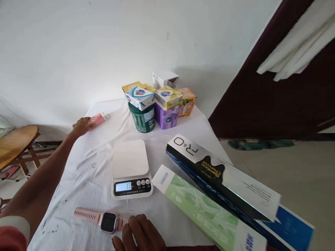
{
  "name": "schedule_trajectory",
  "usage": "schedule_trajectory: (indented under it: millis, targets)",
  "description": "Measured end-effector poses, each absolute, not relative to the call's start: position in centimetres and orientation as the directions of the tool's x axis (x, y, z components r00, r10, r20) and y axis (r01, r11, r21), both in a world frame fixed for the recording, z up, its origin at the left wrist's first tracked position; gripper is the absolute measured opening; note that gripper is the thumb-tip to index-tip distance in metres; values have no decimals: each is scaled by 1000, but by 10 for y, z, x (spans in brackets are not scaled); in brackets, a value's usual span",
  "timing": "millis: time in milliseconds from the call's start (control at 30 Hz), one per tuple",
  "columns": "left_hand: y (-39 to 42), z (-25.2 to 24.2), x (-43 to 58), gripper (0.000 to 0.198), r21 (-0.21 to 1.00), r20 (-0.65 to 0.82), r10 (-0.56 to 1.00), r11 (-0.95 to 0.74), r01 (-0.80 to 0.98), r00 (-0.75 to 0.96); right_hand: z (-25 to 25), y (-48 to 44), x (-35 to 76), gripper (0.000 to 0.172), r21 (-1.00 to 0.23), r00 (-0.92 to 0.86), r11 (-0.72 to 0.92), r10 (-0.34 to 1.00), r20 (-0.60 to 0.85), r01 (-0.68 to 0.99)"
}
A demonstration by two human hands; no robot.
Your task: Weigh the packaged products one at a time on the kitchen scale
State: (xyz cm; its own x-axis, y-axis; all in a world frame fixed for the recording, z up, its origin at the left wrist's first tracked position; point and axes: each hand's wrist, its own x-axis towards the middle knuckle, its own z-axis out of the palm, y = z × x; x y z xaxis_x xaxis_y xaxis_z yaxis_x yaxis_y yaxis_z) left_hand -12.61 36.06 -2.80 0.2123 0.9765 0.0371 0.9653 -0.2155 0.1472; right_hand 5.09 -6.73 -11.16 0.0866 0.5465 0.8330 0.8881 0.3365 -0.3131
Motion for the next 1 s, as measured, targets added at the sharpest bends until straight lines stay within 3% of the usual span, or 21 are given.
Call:
schedule_trajectory:
  millis: [133, 200, 300, 400, 467, 533, 633, 767, 1000]
  targets:
    - [347, -20, -119, 71, 119, 72, 975, -216, 969, 209, -105, -70, 50, 23, -346, 105, 339, 565, 819, 875]
    - [328, -13, -110, 75, 151, 210, 949, -268, 951, 234, -103, -72, 50, 20, -367, 113, 350, 573, 812, 862]
    - [272, 0, -82, 44, 255, 558, 764, -528, 810, 322, -99, -76, 50, 16, -406, 94, 382, 621, 778, 830]
    - [188, 12, -39, 30, 288, 659, 550, -815, 503, 513, -94, -80, 52, 19, -420, 47, 401, 676, 736, 814]
    - [132, 16, -8, 30, 269, 566, 345, -936, 227, 749, -92, -84, 52, 24, -423, 26, 404, 697, 716, 811]
    - [88, 17, 20, 44, 285, 413, 123, -959, 0, 903, -91, -87, 52, 28, -417, 20, 399, 702, 711, 817]
    - [53, 13, 48, 68, 311, 215, -41, -944, -109, 976, -92, -90, 50, 27, -400, 24, 385, 694, 719, 832]
    - [47, 7, 60, 59, 270, 87, -38, -961, -61, 995, -93, -91, 50, 24, -399, 56, 374, 668, 742, 837]
    - [37, 12, 52, 55, 327, 74, -8, -944, -32, 997, -92, -94, 50, 21, -414, 61, 370, 680, 730, 831]
